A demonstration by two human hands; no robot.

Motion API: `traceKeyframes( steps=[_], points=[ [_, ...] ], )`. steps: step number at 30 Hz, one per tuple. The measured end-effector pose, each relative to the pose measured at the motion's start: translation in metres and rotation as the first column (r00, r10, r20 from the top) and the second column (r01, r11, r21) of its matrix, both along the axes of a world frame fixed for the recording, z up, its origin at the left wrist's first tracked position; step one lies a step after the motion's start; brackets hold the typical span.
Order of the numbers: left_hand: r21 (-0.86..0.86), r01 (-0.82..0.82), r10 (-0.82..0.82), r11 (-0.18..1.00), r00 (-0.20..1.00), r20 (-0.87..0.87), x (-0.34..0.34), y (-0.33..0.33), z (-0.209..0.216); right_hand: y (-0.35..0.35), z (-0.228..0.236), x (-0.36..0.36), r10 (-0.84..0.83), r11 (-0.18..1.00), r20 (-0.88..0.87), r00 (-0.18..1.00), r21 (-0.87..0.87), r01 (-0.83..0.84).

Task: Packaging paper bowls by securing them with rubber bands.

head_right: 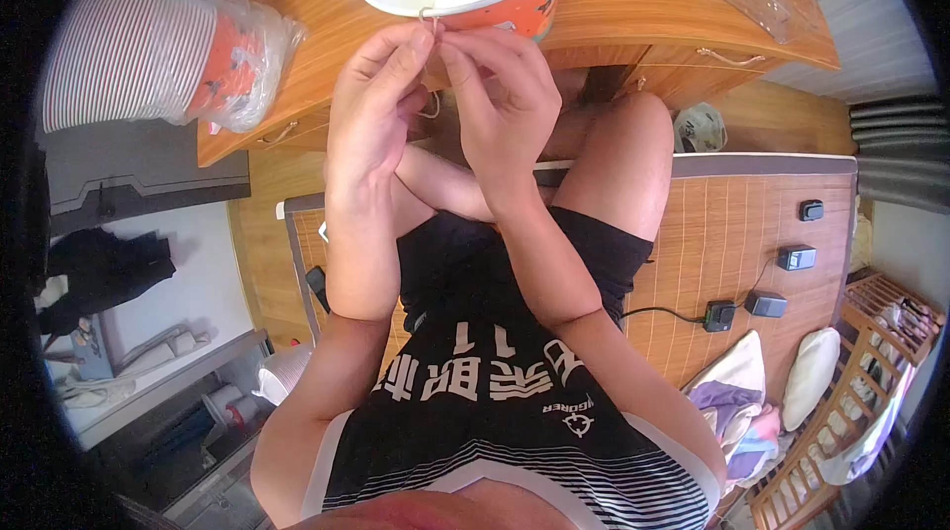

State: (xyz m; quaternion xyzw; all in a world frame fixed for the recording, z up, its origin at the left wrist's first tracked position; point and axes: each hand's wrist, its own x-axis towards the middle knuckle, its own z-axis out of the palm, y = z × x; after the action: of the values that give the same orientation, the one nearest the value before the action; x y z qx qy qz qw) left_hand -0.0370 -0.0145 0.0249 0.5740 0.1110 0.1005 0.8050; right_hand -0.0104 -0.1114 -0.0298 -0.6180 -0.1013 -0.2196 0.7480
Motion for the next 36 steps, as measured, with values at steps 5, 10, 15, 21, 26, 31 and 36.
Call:
traceKeyframes(
  steps=[5, 10, 15, 21, 26, 31, 36],
  points=[
    [0.244, -0.084, 0.080, 0.966, 0.996, 0.028, 0.004, 0.000, -0.005, 0.000, -0.009, 0.002, -0.048, 0.982, 0.178, 0.983, -0.169, 0.078],
    [0.280, -0.163, 0.137, 0.946, 0.984, 0.110, 0.006, -0.002, -0.006, -0.006, -0.007, 0.006, -0.018, 0.963, 0.222, 0.975, -0.257, 0.076],
    [0.177, -0.210, 0.159, 0.961, 0.951, 0.266, 0.011, -0.003, -0.015, -0.021, 0.008, 0.015, -0.053, 0.912, 0.354, 0.934, -0.363, 0.189],
    [0.276, -0.184, 0.094, 0.943, 0.946, 0.310, 0.010, 0.006, -0.027, -0.043, 0.044, 0.030, 0.126, 0.736, 0.625, 0.770, -0.579, 0.350],
    [0.434, -0.176, 0.037, 0.884, 0.950, 0.310, 0.004, 0.012, -0.019, -0.044, 0.064, 0.049, 0.245, 0.667, 0.646, 0.723, -0.653, 0.358],
    [0.481, -0.267, 0.076, 0.835, 0.922, 0.381, 0.003, 0.007, -0.014, -0.042, 0.069, 0.056, 0.320, 0.678, 0.573, 0.754, -0.695, 0.240],
    [0.539, -0.331, 0.086, 0.775, 0.899, 0.429, 0.001, 0.006, -0.014, -0.043, 0.064, 0.053, 0.314, 0.703, 0.541, 0.781, -0.685, 0.192]
  ],
)
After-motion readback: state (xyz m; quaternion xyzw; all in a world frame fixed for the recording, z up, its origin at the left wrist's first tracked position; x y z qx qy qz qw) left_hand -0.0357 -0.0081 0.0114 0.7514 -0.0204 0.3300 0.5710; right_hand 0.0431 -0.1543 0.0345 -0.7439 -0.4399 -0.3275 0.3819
